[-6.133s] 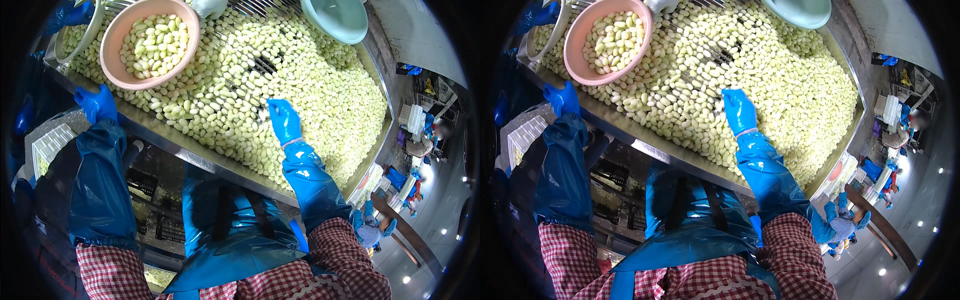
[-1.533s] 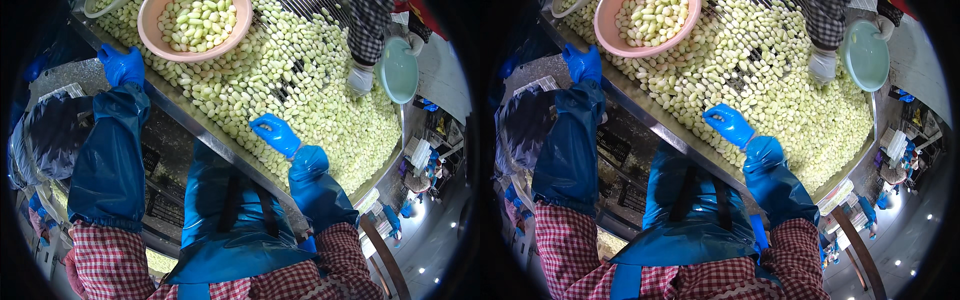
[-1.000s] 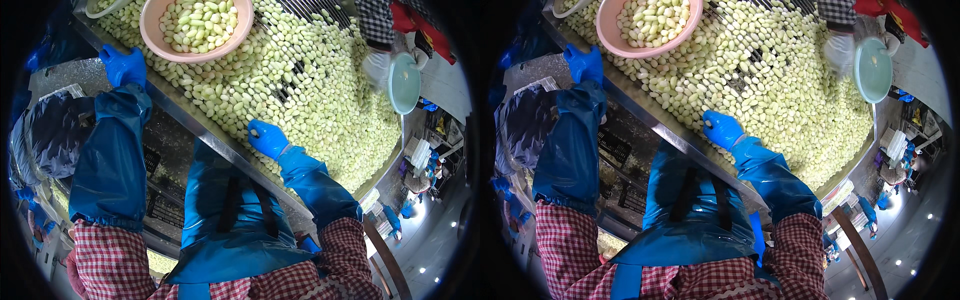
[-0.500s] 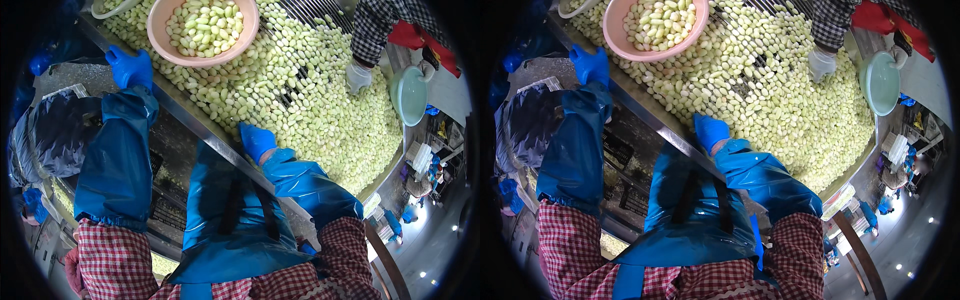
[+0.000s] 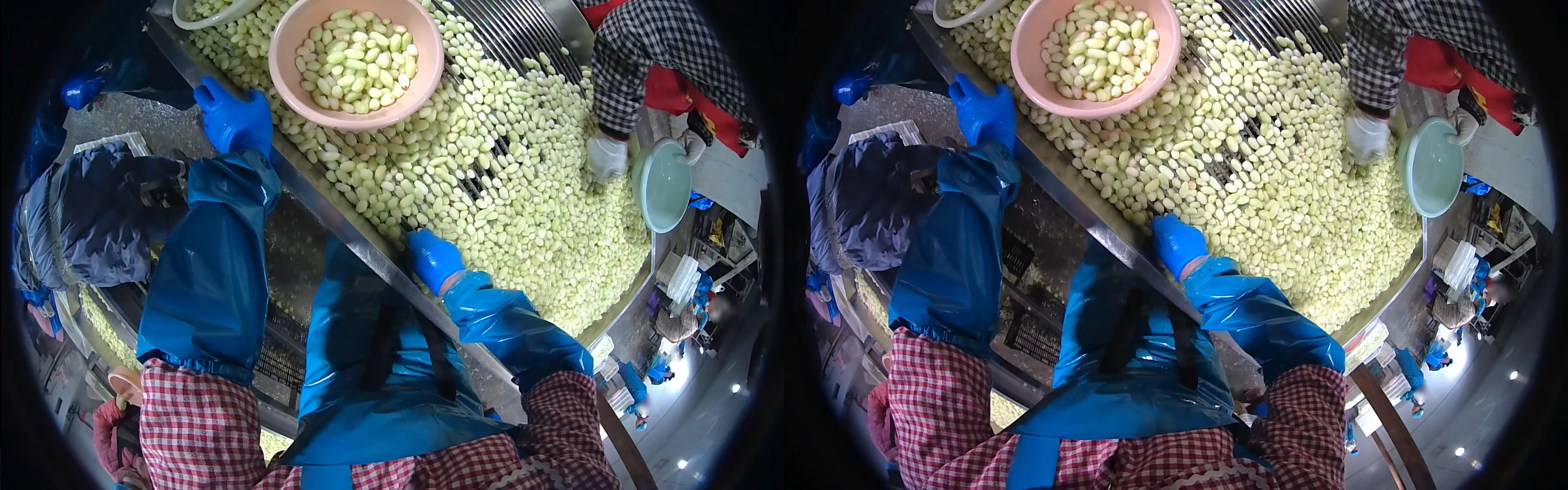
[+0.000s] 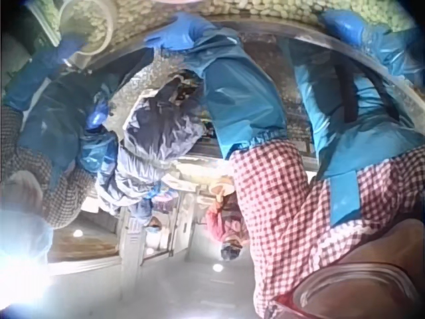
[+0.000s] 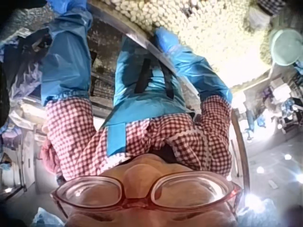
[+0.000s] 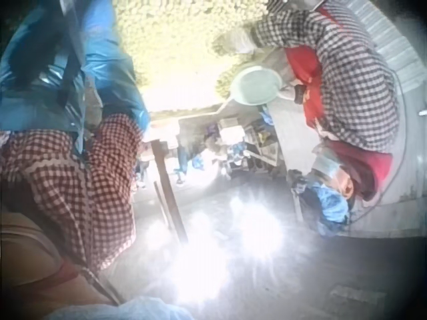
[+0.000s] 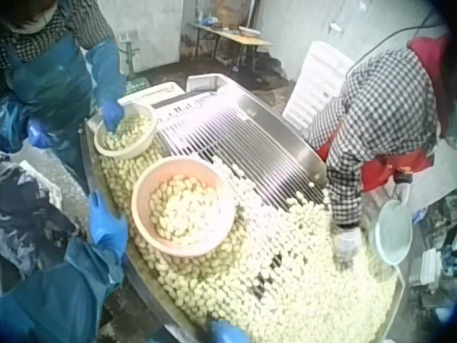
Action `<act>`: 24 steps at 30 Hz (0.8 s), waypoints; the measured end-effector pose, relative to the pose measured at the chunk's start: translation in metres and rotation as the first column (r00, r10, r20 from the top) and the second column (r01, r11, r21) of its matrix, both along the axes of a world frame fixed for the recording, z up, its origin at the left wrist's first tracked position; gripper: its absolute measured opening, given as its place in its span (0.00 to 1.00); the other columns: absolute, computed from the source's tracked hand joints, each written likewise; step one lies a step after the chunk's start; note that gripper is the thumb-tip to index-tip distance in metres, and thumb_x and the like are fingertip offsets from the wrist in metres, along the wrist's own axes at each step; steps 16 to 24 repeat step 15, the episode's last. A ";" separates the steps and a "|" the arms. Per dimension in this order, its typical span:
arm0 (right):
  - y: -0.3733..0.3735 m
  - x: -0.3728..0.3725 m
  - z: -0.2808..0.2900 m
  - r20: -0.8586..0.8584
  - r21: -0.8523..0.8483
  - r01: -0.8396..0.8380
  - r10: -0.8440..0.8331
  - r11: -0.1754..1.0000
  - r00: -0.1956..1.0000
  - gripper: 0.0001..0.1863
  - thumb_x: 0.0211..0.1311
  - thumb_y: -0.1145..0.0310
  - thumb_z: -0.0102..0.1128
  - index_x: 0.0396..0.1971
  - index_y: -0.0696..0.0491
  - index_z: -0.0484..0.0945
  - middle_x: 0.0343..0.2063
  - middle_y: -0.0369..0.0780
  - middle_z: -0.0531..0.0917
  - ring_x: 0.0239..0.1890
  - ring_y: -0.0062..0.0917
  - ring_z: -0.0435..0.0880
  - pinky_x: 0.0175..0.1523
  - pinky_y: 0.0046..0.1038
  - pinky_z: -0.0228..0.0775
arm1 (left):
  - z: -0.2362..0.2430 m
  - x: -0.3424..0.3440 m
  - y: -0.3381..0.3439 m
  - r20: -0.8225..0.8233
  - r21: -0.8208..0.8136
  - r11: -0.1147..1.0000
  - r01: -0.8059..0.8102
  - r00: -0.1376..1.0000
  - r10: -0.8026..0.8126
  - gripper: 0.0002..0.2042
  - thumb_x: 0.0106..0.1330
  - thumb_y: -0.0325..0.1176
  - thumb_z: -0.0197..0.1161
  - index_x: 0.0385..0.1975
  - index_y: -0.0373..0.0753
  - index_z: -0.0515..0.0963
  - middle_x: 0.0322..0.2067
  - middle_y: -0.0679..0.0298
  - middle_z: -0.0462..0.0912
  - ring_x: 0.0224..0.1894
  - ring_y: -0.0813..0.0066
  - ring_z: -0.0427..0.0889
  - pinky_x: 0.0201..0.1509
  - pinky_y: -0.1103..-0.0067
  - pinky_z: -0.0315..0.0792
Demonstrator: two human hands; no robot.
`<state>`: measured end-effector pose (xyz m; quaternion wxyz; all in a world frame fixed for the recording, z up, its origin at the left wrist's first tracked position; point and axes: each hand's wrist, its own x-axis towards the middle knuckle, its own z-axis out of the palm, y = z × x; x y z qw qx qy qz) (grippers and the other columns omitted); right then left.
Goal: The person sorts peeled garlic cloves from a conveyor belt into a pink bowl using gloved hands. The person repeatedly picks individual cloves and places them into the bowl while other workers perform similar tasks nearby.
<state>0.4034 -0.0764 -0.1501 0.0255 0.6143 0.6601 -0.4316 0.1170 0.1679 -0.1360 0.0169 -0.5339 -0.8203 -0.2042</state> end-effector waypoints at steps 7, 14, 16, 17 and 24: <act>0.102 -0.004 0.069 -0.609 -0.568 0.281 -0.625 0.774 0.489 0.19 0.68 0.58 0.48 0.50 0.57 0.74 0.27 0.37 0.80 0.27 0.19 0.79 0.33 0.20 0.71 | -0.006 -0.006 -0.005 0.035 0.034 0.999 0.036 0.999 -0.038 0.35 0.51 0.39 0.63 0.58 0.32 0.58 0.57 0.46 0.62 0.46 0.42 0.76 0.45 0.59 0.75; 0.112 0.024 0.075 -0.589 -0.095 0.451 -0.415 0.888 0.693 0.33 0.64 0.65 0.56 0.67 0.53 0.55 0.61 0.39 0.66 0.57 0.24 0.69 0.61 0.28 0.63 | -0.017 -0.016 -0.004 -0.081 0.072 0.996 0.054 0.996 -0.048 0.34 0.52 0.40 0.61 0.57 0.32 0.58 0.57 0.46 0.60 0.45 0.39 0.76 0.45 0.56 0.75; 0.098 0.044 0.063 -0.327 -0.168 0.275 -0.316 0.947 0.890 0.35 0.63 0.65 0.59 0.67 0.48 0.55 0.62 0.40 0.65 0.58 0.23 0.69 0.61 0.27 0.63 | 0.003 -0.005 -0.001 0.186 -0.141 0.989 0.035 0.983 -0.009 0.43 0.54 0.42 0.63 0.67 0.38 0.49 0.65 0.45 0.53 0.60 0.42 0.65 0.60 0.59 0.66; 0.098 0.044 0.063 -0.327 -0.168 0.275 -0.316 0.947 0.890 0.35 0.63 0.65 0.59 0.67 0.48 0.55 0.62 0.40 0.65 0.58 0.23 0.69 0.61 0.27 0.63 | 0.003 -0.005 -0.001 0.186 -0.141 0.989 0.035 0.983 -0.009 0.43 0.54 0.42 0.63 0.67 0.38 0.49 0.65 0.45 0.53 0.60 0.42 0.65 0.60 0.59 0.66; 0.098 0.044 0.063 -0.327 -0.168 0.275 -0.316 0.947 0.890 0.35 0.63 0.65 0.59 0.67 0.48 0.55 0.62 0.40 0.65 0.58 0.23 0.69 0.61 0.27 0.63 | 0.003 -0.005 -0.001 0.186 -0.141 0.989 0.035 0.983 -0.009 0.43 0.54 0.42 0.63 0.67 0.38 0.49 0.65 0.45 0.53 0.60 0.42 0.65 0.60 0.59 0.66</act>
